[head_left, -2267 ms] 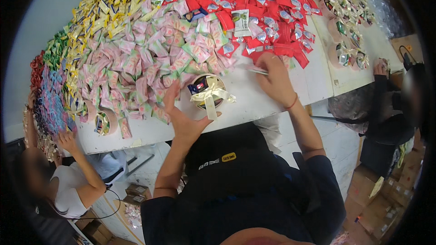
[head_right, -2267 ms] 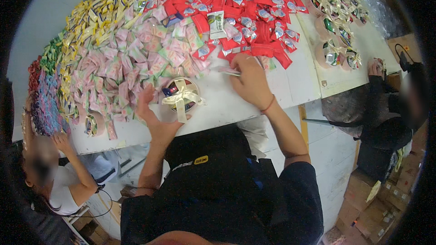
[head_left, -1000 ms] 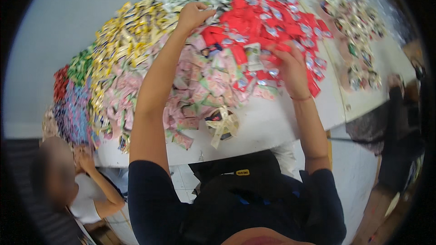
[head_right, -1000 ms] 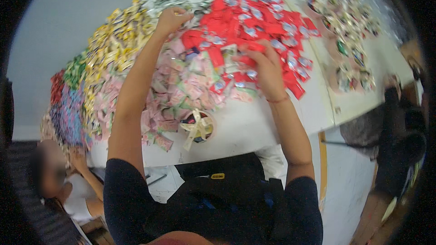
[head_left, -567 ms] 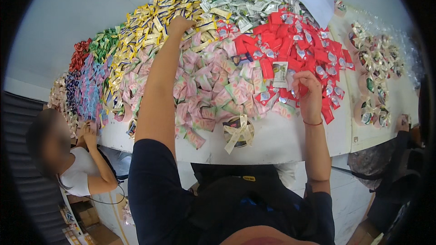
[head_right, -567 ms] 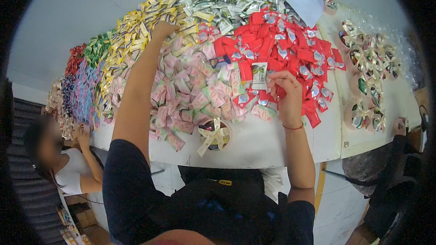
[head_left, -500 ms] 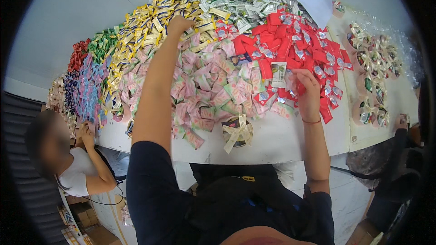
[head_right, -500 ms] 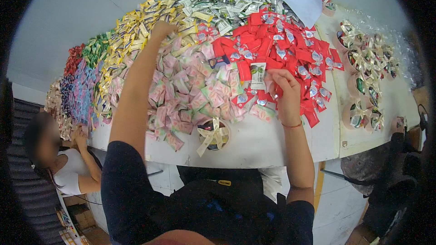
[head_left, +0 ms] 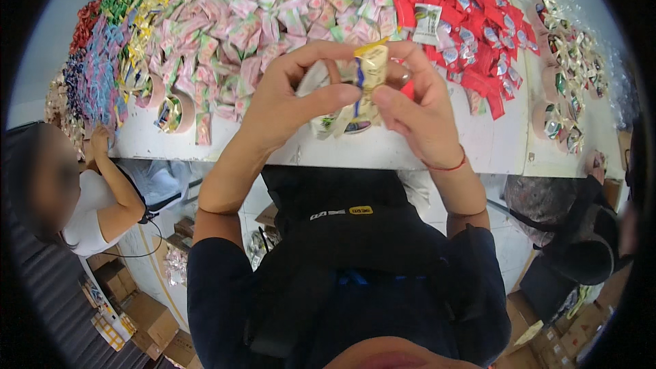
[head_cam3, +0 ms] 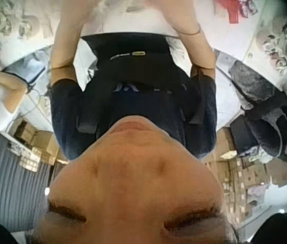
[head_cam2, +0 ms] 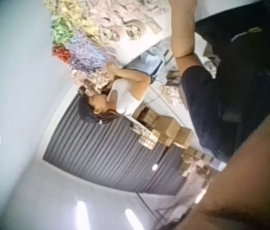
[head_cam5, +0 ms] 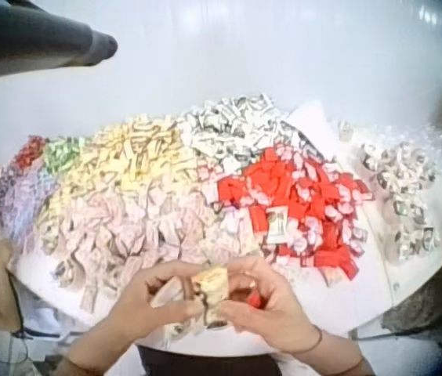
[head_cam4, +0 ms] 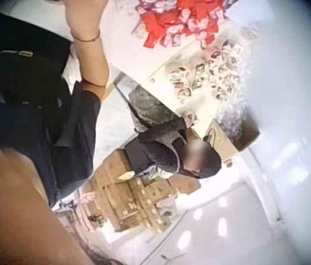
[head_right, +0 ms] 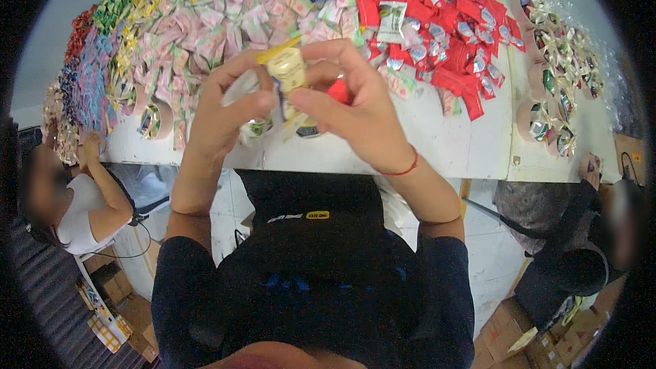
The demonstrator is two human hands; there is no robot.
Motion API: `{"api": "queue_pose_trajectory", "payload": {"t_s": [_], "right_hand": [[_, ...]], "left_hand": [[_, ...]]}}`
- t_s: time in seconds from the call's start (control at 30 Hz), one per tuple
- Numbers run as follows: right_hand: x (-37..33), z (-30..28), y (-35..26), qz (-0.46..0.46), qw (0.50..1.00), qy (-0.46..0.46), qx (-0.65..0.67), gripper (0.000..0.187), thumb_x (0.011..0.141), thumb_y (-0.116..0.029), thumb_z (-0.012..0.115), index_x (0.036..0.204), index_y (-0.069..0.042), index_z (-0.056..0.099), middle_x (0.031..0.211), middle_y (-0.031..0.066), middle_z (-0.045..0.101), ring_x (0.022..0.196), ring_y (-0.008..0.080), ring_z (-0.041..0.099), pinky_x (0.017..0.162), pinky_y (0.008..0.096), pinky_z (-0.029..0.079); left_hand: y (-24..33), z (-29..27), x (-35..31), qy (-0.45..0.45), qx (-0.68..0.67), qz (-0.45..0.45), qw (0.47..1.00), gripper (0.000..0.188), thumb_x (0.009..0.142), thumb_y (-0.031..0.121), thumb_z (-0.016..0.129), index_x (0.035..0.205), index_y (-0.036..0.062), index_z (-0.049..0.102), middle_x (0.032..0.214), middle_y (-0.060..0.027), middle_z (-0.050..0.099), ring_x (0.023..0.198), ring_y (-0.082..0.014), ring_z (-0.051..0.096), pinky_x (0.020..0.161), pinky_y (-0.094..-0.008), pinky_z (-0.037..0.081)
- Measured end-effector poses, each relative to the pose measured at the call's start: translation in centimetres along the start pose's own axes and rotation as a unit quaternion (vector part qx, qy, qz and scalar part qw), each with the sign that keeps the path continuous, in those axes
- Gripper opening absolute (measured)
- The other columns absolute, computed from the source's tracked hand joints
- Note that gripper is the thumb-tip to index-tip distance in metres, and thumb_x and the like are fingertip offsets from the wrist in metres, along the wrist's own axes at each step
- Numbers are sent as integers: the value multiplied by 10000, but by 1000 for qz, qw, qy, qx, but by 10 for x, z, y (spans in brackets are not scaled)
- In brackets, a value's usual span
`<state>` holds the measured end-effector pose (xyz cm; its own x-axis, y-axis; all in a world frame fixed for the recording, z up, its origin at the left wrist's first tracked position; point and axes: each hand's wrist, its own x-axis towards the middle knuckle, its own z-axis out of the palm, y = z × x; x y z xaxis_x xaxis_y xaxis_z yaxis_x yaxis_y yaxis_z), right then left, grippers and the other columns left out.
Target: The person repeatedly picks small wrapped items from piles on a table and places them into small round containers, then ties a ribbon around the top to form a bow. The person continues this process, filling multiple containers with assorted items and securing each with a ribbon.
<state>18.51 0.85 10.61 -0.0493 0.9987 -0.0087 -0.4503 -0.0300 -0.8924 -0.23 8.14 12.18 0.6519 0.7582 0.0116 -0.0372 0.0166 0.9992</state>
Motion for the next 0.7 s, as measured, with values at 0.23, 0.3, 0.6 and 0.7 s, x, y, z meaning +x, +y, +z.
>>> {"api": "queue_pose_trajectory", "payload": {"t_s": [0.23,0.3,0.6,0.7], "right_hand": [[-41,-56,16,-81,943,-12,-322,191,829,-11,722,1012,-33,669,890,28,661,742,45,580,554,174,420],[-44,-59,13,-69,909,-29,-409,195,815,-5,721,1005,-30,687,898,46,668,774,91,605,587,205,446],[-31,-39,16,-210,755,-72,-617,250,755,-8,715,991,-92,720,906,55,665,773,243,615,640,331,500],[-29,-38,17,-217,737,-77,-636,246,754,-6,713,985,-90,720,905,54,665,776,243,617,645,332,504]], "left_hand": [[-57,-37,-45,153,-378,-84,909,372,988,416,522,1056,56,579,823,-72,617,706,-171,638,446,-252,441],[-64,-36,-48,204,-413,-109,881,363,986,424,526,1013,66,579,833,-80,631,704,-200,660,449,-269,454],[-44,-62,25,342,-181,102,917,194,964,238,586,995,47,596,991,-80,633,907,-195,623,728,-296,504],[-36,-93,60,433,103,207,871,132,937,154,591,978,32,562,981,-71,601,888,-166,583,819,-284,475]]}}
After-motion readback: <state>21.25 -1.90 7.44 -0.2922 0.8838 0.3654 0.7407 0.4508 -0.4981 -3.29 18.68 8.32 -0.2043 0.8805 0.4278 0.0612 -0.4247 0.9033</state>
